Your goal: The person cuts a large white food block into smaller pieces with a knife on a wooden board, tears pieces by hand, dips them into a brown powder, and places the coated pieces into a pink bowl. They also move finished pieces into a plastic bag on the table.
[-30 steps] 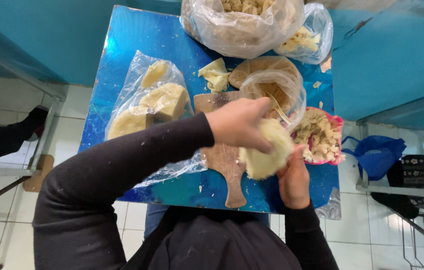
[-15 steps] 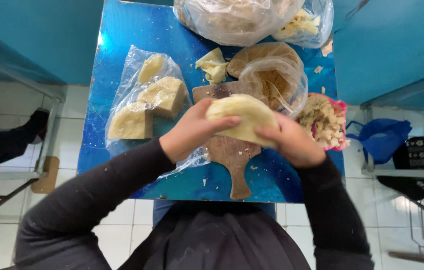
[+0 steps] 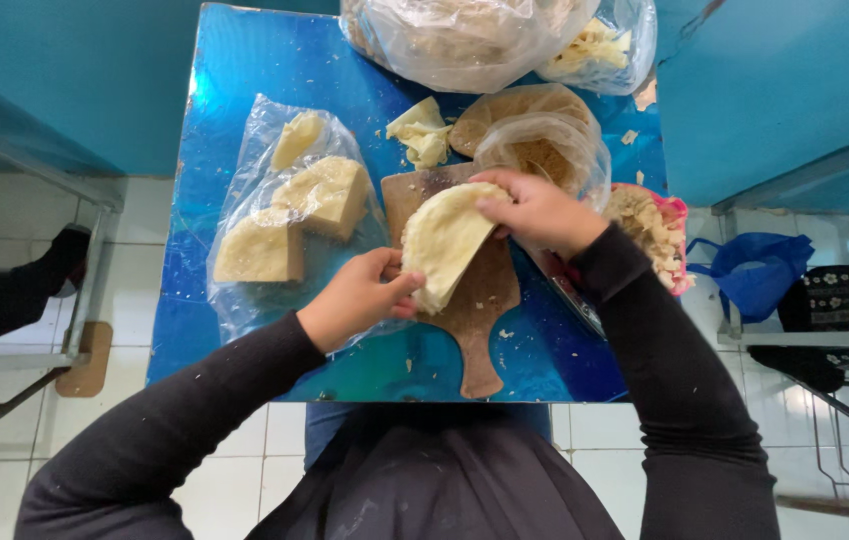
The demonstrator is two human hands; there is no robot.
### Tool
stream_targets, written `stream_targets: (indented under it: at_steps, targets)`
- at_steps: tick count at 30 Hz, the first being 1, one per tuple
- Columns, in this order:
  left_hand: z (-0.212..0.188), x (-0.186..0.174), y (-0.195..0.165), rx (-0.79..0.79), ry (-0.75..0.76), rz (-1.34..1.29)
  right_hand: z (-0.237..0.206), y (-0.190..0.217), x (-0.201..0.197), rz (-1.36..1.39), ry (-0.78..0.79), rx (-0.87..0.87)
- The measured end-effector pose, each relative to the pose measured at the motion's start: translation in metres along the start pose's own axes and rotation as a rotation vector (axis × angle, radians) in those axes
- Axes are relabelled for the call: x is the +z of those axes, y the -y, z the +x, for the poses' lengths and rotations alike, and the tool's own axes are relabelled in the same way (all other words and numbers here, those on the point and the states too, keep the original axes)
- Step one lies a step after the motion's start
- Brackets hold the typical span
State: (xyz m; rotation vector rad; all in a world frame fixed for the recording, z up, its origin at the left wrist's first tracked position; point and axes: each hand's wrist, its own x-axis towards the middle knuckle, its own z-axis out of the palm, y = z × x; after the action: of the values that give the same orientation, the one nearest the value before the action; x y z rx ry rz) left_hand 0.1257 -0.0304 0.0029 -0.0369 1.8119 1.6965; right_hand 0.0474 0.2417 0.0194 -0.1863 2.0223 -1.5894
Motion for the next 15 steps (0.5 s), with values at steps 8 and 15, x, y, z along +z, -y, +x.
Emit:
stream_targets:
  at_steps: [8,15]
  targets:
    - [-0.044,0.008,-0.040,0.603,-0.371,1.049,-0.134,0.027,0.029,-0.932,-0.559,-0.321]
    - [0.004,0.051,-0.052,0.923,-0.318,1.179,-0.178,-0.022,0.052,-1.353,-0.576,0.148]
